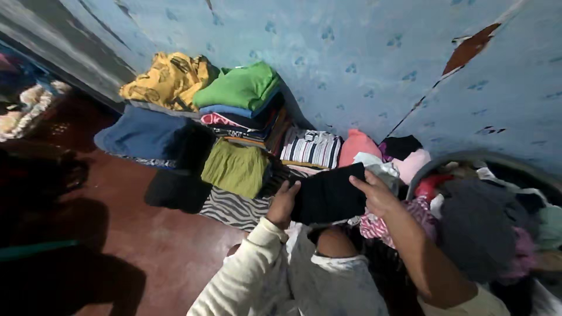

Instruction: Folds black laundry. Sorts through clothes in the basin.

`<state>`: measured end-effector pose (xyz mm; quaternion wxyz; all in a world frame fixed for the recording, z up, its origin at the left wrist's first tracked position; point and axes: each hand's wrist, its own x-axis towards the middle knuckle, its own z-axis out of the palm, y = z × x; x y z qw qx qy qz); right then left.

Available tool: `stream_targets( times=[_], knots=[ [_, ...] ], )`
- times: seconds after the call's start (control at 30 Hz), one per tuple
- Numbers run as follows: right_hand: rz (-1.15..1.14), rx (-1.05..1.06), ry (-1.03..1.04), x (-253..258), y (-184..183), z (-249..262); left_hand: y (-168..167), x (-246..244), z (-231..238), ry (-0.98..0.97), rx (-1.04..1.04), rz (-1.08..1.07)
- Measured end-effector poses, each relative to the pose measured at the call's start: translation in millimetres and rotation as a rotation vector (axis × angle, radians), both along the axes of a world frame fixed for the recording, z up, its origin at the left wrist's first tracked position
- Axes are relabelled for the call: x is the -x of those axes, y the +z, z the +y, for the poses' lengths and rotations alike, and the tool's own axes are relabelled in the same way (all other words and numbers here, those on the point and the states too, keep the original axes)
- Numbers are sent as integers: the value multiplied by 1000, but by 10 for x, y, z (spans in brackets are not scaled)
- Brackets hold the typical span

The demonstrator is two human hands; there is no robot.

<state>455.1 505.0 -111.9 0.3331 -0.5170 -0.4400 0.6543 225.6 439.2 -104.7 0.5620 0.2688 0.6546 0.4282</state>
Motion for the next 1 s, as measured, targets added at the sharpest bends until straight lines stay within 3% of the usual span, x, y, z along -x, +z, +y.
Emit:
stream_targets(
  times=[0.23, 0.3, 0.37, 0.47, 0.53, 0.83, 1.0],
  knots=[
    [168, -217, -77, 351, -217, 1225, -116, 588, 1529, -60, -388, 121],
    [65, -235, -118, 474, -467, 1460, -329, 690, 1864, -75, -410, 223],
    [-206, -207, -119, 602, -885, 1670, -680, 756, 2093, -128, -212, 386],
    [-642, -42, 65, 742, -1455, 1799, -1305, 760, 2247, -314, 158, 627],
    [-715, -8, 112, 766, -1576, 1863, -1458, 738, 2299, -335, 208, 677],
    [-728, -310, -92, 704, -1453, 1816, -1290, 798, 2314, -260, -106, 714],
    [-920, -126, 119, 730, -1459, 1792, -1260, 854, 2356, -502, 18, 951]
  ],
)
